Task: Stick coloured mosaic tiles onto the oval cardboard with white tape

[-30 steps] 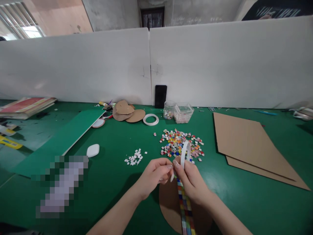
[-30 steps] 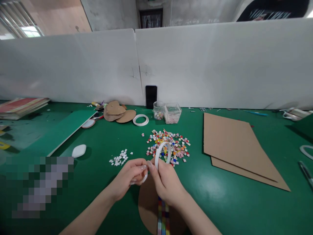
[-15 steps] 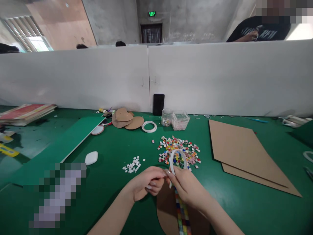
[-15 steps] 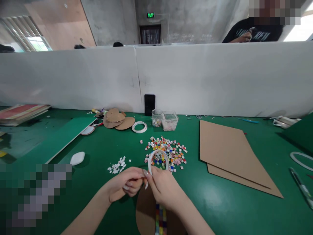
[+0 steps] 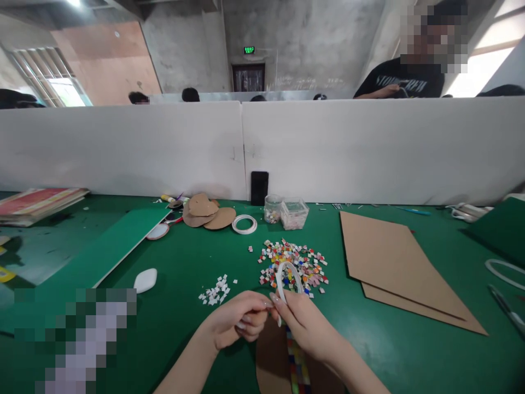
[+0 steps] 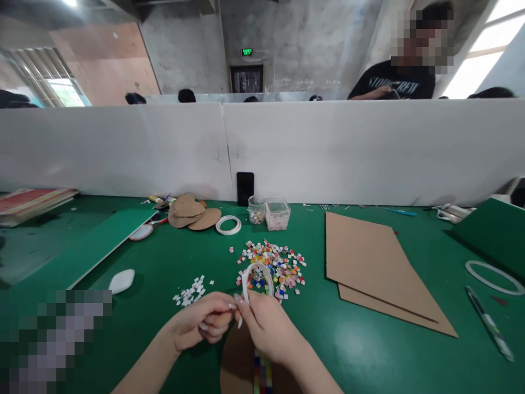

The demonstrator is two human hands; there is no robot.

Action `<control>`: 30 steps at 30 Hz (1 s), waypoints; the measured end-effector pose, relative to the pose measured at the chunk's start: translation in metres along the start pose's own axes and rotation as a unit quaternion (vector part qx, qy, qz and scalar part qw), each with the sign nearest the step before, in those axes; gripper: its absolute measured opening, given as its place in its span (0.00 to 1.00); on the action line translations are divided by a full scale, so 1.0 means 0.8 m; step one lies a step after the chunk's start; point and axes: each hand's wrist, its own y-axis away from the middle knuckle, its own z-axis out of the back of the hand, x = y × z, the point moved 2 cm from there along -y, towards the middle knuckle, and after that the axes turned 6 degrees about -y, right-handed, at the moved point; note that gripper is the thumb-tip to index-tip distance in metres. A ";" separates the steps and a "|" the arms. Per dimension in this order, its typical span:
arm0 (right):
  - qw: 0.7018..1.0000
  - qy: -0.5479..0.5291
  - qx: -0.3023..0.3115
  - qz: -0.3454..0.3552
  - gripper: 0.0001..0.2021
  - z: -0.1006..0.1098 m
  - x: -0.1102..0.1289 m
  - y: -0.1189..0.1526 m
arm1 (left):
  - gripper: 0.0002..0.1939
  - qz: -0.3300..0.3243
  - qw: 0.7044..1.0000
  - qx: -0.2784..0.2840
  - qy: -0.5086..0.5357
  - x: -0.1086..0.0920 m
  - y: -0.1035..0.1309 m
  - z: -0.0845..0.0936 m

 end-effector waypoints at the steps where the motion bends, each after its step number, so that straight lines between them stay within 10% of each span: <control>1: 1.000 0.002 0.003 0.000 0.17 0.000 0.000 0.000 | 0.07 0.002 1.000 -0.001 -0.005 0.001 0.000 0.001; 30: 0.999 -0.031 0.032 0.004 0.18 -0.004 0.005 0.003 | 0.07 0.013 1.000 0.011 -0.012 0.005 0.001 0.008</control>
